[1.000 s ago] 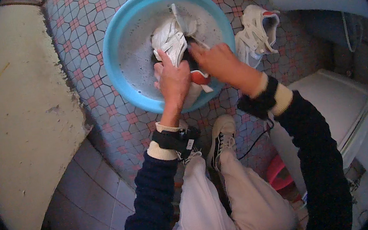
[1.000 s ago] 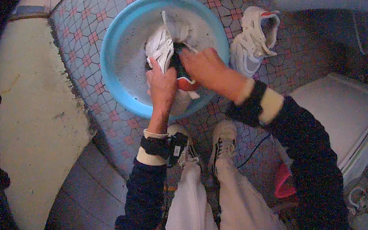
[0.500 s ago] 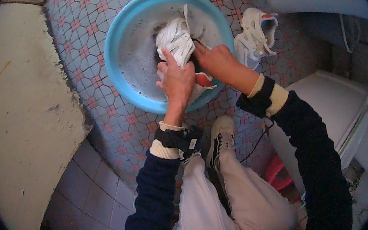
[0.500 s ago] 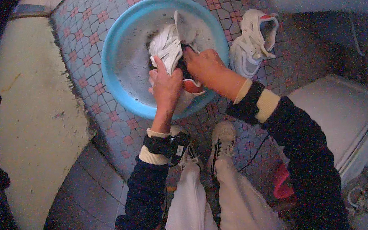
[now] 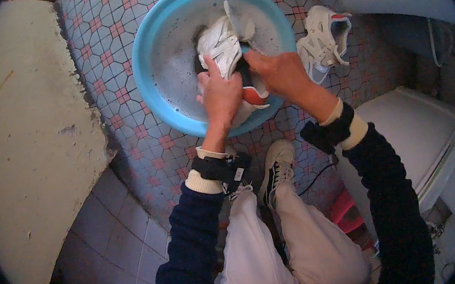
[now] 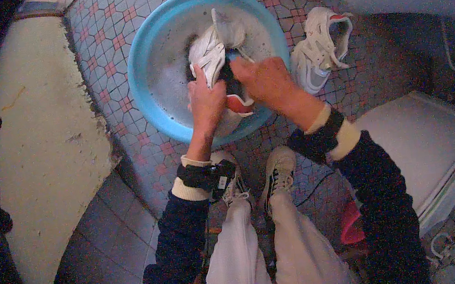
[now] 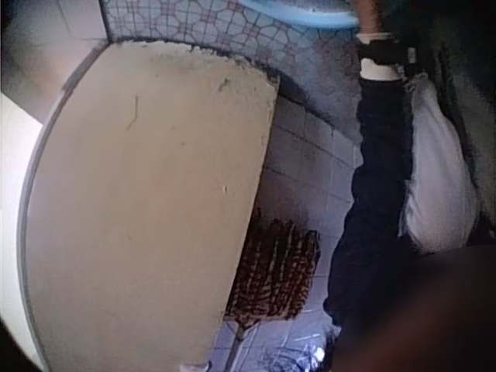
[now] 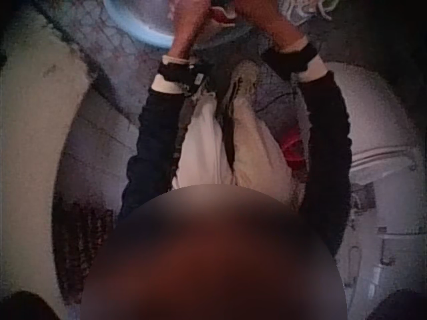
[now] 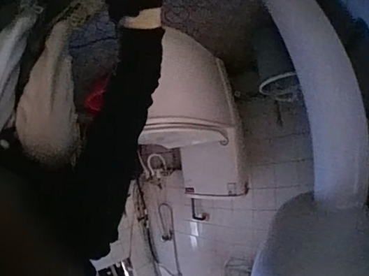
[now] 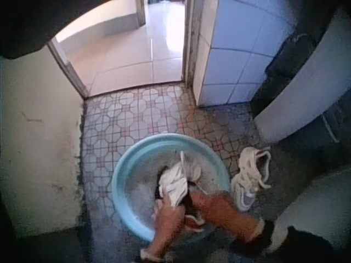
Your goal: The person scrubs a white sneaker with a blue brush in a basin of soapy water. They clean the interior, sole, and upper surfaces, then place the shoe aside and continue scrubbing the second sneaker.
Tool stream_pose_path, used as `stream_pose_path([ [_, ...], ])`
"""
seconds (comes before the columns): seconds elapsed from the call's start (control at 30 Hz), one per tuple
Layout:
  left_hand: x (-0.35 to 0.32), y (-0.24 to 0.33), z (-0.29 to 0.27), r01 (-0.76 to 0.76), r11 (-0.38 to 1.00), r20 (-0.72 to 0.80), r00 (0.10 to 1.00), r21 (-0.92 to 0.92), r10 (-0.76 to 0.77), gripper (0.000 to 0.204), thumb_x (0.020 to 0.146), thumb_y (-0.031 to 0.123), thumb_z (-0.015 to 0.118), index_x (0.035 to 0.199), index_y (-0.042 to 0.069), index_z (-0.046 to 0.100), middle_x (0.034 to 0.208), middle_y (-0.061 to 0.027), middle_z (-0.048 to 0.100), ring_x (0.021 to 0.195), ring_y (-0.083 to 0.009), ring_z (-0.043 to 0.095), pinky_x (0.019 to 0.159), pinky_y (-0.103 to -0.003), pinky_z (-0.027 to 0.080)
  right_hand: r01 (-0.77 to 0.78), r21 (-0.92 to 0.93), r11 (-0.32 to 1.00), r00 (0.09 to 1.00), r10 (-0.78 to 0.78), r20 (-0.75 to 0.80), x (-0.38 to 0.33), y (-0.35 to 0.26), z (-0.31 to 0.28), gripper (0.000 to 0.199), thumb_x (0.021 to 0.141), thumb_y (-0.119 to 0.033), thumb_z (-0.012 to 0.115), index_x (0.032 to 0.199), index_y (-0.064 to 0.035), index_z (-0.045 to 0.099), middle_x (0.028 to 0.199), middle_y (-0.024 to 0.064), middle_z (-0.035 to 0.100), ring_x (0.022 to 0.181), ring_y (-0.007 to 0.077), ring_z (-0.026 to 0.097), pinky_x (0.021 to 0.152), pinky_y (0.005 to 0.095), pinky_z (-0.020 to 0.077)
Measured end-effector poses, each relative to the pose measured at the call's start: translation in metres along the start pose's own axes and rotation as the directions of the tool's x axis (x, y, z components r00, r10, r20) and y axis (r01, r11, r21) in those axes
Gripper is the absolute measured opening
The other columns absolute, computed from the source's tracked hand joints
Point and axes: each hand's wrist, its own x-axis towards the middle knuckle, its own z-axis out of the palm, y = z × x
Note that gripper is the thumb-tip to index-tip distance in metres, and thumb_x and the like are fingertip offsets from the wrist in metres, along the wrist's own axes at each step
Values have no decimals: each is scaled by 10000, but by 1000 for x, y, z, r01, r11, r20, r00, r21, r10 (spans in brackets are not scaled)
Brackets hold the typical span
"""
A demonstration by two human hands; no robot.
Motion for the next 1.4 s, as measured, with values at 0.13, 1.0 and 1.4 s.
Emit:
stream_pose_path([
  [0.13,9,-5,2,60,989,52,997,-133,-54,781,734,360,504,1411,96,217,1219,-206,414,1160,-377,396,959,-557,243,-101,95,990,984,85,158,-18,-7,-5,328,767,-81,540,1092,-106,496,795,110,631,608,330,609,501,416,472],
  [1.0,16,-19,7,16,991,63,998,-130,-8,752,743,334,496,1397,68,238,1179,-247,444,1132,-409,407,940,-535,288,-151,179,972,941,86,326,-9,7,30,465,825,-188,531,1270,-115,417,1174,64,576,623,260,636,536,390,473],
  [1.4,20,-20,8,-33,981,64,997,-193,46,760,749,342,495,1404,75,217,1189,-252,438,1115,-412,427,915,-554,296,-208,347,915,914,55,402,-2,5,9,473,847,-165,491,1307,-173,378,1209,104,548,808,355,626,631,449,480],
])
